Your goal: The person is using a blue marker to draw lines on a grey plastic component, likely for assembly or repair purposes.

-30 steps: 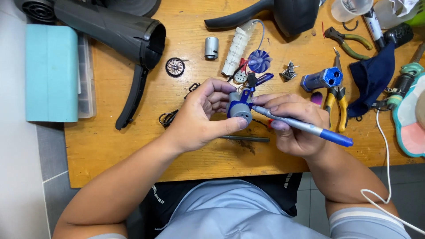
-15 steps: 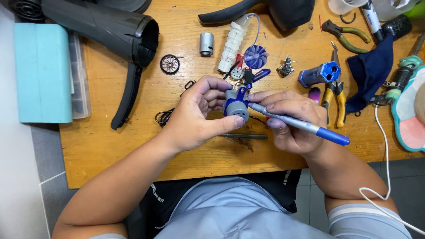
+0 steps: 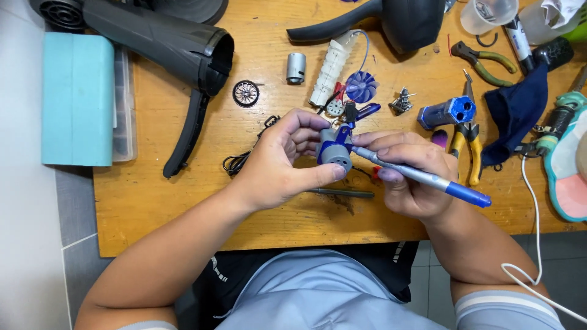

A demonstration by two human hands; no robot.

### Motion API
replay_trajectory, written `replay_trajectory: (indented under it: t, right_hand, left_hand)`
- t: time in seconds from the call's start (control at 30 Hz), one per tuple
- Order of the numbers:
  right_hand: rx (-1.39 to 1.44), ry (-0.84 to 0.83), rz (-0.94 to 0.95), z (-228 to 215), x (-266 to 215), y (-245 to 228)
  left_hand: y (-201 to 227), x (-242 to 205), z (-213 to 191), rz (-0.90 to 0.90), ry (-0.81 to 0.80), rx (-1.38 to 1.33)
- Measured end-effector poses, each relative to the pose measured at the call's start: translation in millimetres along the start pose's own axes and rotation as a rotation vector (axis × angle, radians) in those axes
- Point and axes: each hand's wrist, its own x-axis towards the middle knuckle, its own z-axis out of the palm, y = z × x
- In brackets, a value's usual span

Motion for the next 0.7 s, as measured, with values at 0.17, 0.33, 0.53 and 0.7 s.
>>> replay_trajectory:
  t: [0.17,0.33,0.53,0.7]
  right_hand:
    - [-0.020,-0.012,-0.011,-1.1,1.2,0.5]
    - [-0.026,-0.010,-0.018,0.4,1.9,-0.1]
    - [-0.056,-0.019,-0.046,1.9,5.6,-2.0]
    - [-0.079,-0.016,-0.056,4.7,9.9,-4.8]
  left_hand:
    - [0.8,0.3,-1.2,-0.006,-0.007,0.007]
    - [2.1,-0.2,0.0,-0.003,-0.005,0.010]
    - [-1.0,0.5,0.5,0.007,-0.006,0.004]
    - [0.2,0.0,0.6,0.004,-0.005,0.005]
